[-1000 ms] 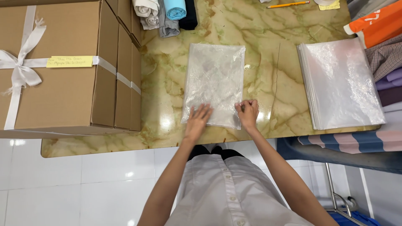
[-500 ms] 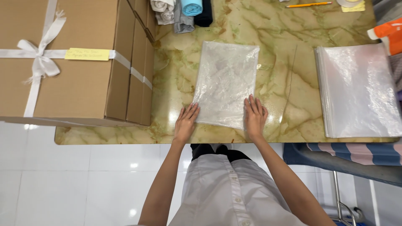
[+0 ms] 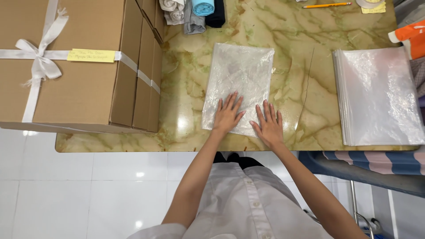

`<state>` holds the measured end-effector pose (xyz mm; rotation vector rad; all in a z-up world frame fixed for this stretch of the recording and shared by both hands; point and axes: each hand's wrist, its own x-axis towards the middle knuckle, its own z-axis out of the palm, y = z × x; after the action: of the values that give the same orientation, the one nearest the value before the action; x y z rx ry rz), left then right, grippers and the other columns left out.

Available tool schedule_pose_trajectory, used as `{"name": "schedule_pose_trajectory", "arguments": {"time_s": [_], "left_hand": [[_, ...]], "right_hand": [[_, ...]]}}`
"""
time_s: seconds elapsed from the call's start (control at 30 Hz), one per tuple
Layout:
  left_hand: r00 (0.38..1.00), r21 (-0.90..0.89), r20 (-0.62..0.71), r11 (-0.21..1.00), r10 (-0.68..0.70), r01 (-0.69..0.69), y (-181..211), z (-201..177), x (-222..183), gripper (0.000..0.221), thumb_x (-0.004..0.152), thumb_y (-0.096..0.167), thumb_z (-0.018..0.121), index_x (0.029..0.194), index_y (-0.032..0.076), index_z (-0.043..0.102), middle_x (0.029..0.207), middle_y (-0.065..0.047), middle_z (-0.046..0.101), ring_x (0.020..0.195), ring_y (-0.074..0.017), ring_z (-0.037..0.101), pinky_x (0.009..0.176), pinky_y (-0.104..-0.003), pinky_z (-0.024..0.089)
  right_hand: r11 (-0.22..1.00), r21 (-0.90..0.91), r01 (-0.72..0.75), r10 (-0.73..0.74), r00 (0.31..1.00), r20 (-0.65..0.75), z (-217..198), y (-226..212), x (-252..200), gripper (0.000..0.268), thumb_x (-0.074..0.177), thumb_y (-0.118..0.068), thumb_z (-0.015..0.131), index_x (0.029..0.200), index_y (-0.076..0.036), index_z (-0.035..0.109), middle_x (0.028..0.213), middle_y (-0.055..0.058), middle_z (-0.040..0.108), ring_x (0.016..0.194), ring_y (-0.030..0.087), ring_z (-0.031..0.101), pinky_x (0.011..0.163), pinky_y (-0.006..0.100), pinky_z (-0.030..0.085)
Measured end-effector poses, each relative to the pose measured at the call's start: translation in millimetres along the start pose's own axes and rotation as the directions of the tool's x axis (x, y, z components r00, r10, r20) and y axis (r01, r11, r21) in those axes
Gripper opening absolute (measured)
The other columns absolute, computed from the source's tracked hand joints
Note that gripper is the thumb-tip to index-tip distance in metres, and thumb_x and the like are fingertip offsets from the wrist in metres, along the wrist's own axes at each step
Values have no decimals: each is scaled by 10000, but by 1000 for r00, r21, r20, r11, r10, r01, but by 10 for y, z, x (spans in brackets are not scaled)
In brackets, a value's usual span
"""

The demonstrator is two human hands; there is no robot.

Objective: The person packs a blue rolled item into a cardboard box, closes it, and stacks it. They then wrap a similar item in bubble wrap and place it on a stack. Later, they remove a yellow note and untie a white ribbon from a box, then open another box to remove a blue and white item.

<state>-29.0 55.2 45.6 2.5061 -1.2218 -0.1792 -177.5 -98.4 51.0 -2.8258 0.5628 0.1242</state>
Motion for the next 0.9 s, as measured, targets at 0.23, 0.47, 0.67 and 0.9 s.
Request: {"name": "schedule_pose_trajectory", "arguments": {"time_s": [0.23,0.47,0.67,0.9], "left_hand": [[953,109,108,956,-283,272,-223,-112,-132,590,1083,535,238,1625,301,250,1720,-14,129,1582,-218,97,1265,-539,10],[907,110,107,911,-407,396,-302,-131,-150,640,1074,568,137,1640,270,154,1729,-35,-21,1586,-206,-30,1257,-562,-54],[906,136,112,909,-409,394,-335,-50,-124,650,1072,577,118,1642,264,130,1727,-48,-48,1585,-211,-55,1252,-567,-68],[938,84,151,949,-313,303,-103,200,355,656,1062,542,300,1604,173,272,1703,-126,119,1577,-277,83,1250,-575,44]], "right_hand": [[1000,4,-21,21,999,30,9,2,-32,754,1011,-715,239,1626,-279,218,1726,59,72,1576,287,90,1250,528,49],[998,-54,22,-27,995,-95,240,210,224,554,1023,-600,351,1384,-196,464,1604,110,324,1506,302,315,1230,567,181],[994,78,74,-63,989,-132,79,-191,796,714,1040,-576,379,1575,-105,348,1654,263,192,1541,429,182,1231,558,167],[998,58,-13,16,999,-52,48,-233,813,734,1022,-639,260,1612,-205,297,1699,201,122,1576,345,90,1251,493,31]]}}
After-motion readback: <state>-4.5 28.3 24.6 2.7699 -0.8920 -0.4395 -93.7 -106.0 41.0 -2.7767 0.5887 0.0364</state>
